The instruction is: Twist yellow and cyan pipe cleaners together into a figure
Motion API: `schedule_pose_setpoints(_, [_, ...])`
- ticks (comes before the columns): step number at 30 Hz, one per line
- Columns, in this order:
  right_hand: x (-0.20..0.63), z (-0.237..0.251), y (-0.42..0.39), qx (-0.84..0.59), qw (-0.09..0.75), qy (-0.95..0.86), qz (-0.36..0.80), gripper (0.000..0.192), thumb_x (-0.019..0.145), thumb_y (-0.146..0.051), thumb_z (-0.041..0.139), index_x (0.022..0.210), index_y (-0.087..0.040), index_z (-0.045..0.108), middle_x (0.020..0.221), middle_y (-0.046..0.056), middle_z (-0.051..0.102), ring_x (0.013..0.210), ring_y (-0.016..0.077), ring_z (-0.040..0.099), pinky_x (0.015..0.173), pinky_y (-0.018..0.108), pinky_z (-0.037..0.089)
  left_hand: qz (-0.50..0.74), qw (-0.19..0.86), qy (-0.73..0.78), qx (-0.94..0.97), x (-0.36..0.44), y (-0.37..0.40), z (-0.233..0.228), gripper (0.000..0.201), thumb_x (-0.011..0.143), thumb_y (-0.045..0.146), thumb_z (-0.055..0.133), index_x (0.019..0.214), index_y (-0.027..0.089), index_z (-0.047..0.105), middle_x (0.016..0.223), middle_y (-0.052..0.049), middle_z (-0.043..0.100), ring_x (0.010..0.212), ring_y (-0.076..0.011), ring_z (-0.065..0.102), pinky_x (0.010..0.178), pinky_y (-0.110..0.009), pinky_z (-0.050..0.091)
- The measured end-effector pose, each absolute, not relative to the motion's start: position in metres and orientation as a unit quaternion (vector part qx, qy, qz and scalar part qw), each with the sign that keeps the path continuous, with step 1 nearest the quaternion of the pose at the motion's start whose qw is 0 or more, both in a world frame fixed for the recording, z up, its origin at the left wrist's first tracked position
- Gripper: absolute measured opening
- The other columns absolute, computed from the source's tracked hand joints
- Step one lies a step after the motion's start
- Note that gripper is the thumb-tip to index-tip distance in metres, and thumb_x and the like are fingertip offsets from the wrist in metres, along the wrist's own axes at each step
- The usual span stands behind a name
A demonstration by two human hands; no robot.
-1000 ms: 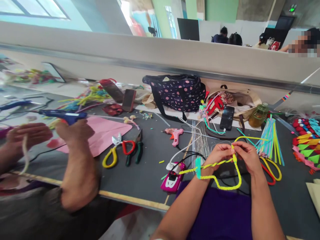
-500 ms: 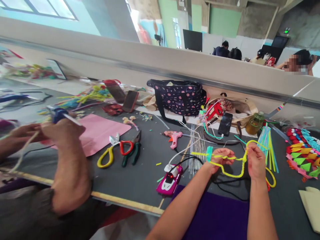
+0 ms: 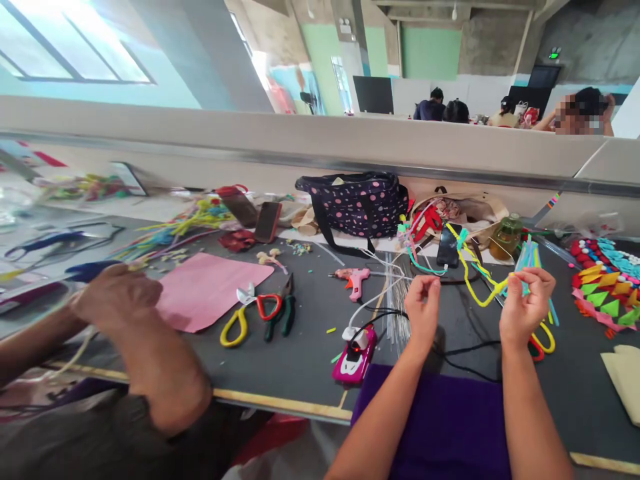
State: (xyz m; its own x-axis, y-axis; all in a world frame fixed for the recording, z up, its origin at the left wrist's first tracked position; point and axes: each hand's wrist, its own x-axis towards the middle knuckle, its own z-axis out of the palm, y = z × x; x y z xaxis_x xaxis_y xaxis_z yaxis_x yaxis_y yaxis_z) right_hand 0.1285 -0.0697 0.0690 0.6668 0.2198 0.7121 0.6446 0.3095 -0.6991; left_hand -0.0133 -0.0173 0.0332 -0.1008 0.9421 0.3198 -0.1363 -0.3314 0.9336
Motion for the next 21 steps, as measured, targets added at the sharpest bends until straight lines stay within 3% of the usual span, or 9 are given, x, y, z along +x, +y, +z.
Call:
schedule_pose_setpoints(3, [0.113,0.079,-0.073,-0.566,0.704,-0.403,-0.150,0.019,0.087,-0.037,0.059,0.079,-0.020,0.062,0.092,0.007,0.055,0.095,0.0225,0.055,0.090,0.041,0.044,0.605,0.315,0.314,0.660,-0.014,-0.043,0.066,0.014,0.082,0.028,0.061,0.091,0.020,0.067,0.090,-0.007,0.066,0.084,-0.0184,0.060,0.074,-0.028,0.047])
schedule_pose_setpoints(8, [0.092,0.085,-0.082,-0.584,0.672,-0.432,-0.145,0.021,0.087,-0.040,0.060,0.080,-0.021,0.063,0.090,0.005,0.059,0.094,0.0228,0.056,0.093,0.043,0.039,0.525,0.253,0.254,0.772,-0.009,-0.059,0.093,0.032,0.081,0.019,0.059,0.113,0.021,0.062,0.108,-0.009,0.068,0.103,-0.0222,0.060,0.094,-0.034,0.044])
schedule_pose_setpoints(13, [0.091,0.091,-0.093,-0.581,0.640,-0.486,-0.129,0.019,0.087,-0.038,0.059,0.079,-0.022,0.064,0.089,0.004,0.062,0.093,0.0216,0.058,0.095,0.043,0.036,0.517,0.272,0.294,0.756,-0.015,-0.063,0.091,0.021,0.086,0.024,0.056,0.105,0.023,0.065,0.100,-0.008,0.070,0.093,-0.0204,0.064,0.086,-0.030,0.045])
schedule_pose_setpoints(21, [0.100,0.111,-0.107,-0.522,0.639,-0.553,0.117,0.021,0.086,-0.040,0.060,0.086,-0.020,0.066,0.094,0.005,0.060,0.082,0.0174,0.057,0.068,0.029,0.048,0.566,0.198,0.271,0.753,-0.025,-0.071,0.106,0.015,0.090,0.021,0.051,0.093,0.019,0.066,0.081,-0.005,0.065,0.076,-0.0154,0.059,0.070,-0.026,0.044])
